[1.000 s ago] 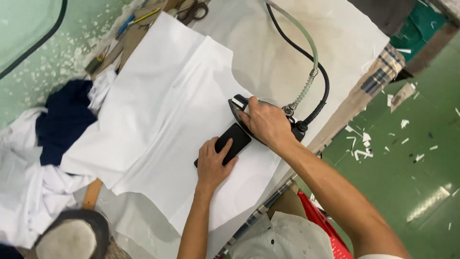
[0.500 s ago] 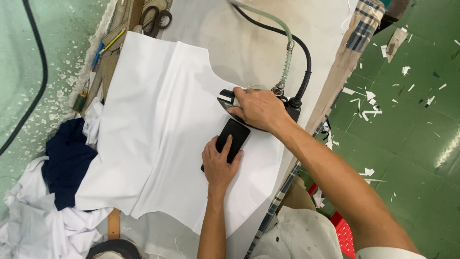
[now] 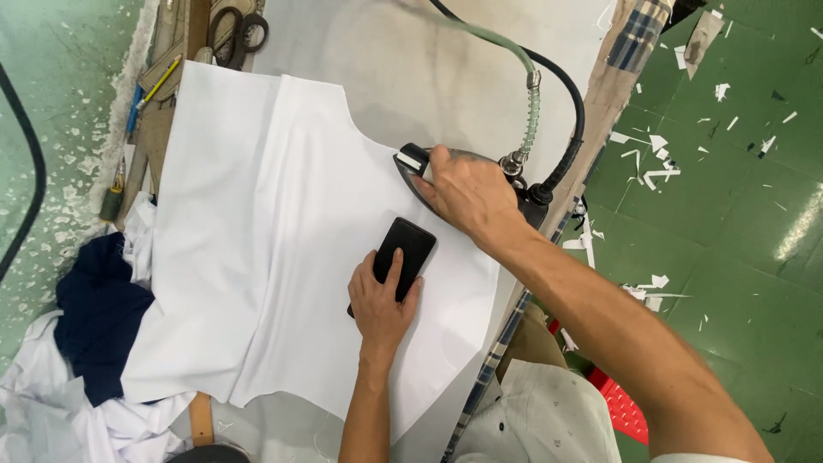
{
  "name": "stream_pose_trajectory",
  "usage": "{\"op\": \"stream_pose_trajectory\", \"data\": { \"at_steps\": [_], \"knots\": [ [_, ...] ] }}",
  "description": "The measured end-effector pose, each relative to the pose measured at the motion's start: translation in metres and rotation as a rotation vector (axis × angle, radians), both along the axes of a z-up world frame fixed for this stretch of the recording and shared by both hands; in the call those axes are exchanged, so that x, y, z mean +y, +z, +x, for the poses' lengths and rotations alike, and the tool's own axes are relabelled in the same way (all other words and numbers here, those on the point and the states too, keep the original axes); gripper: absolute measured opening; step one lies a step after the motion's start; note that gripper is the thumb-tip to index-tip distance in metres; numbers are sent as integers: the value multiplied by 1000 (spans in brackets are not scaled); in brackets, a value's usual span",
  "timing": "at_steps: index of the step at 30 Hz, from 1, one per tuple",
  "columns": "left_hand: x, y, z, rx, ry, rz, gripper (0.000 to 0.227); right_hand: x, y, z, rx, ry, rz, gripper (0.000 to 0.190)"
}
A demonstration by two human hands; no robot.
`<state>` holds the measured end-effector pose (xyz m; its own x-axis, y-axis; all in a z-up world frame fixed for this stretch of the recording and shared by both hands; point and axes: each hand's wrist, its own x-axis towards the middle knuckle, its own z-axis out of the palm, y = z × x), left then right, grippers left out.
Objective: The person irons a white fabric piece on a worktable using a steam iron and a black pressing block, then flips and irons the other side. After ironing, the person uses scissors to cut the fabric along its edges, removes the cut piece, and places it aside.
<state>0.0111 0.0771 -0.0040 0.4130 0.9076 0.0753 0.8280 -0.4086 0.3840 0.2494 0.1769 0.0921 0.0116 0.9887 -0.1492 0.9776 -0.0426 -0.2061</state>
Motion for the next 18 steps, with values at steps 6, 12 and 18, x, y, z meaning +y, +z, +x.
{"op": "stream_pose_trajectory", "data": {
  "at_steps": [6,12,18],
  "knots": [
    [1,-1,-1,-27,5,33,61,18,11,3,-11,7,10,36],
    [-1,-2,0,-60,17,54,60,18,-9,6,119,-71,20,39],
    [-2,2,2,-83,25,27,60,-5,4,8,157,-113,-62,38]
  ]
}}
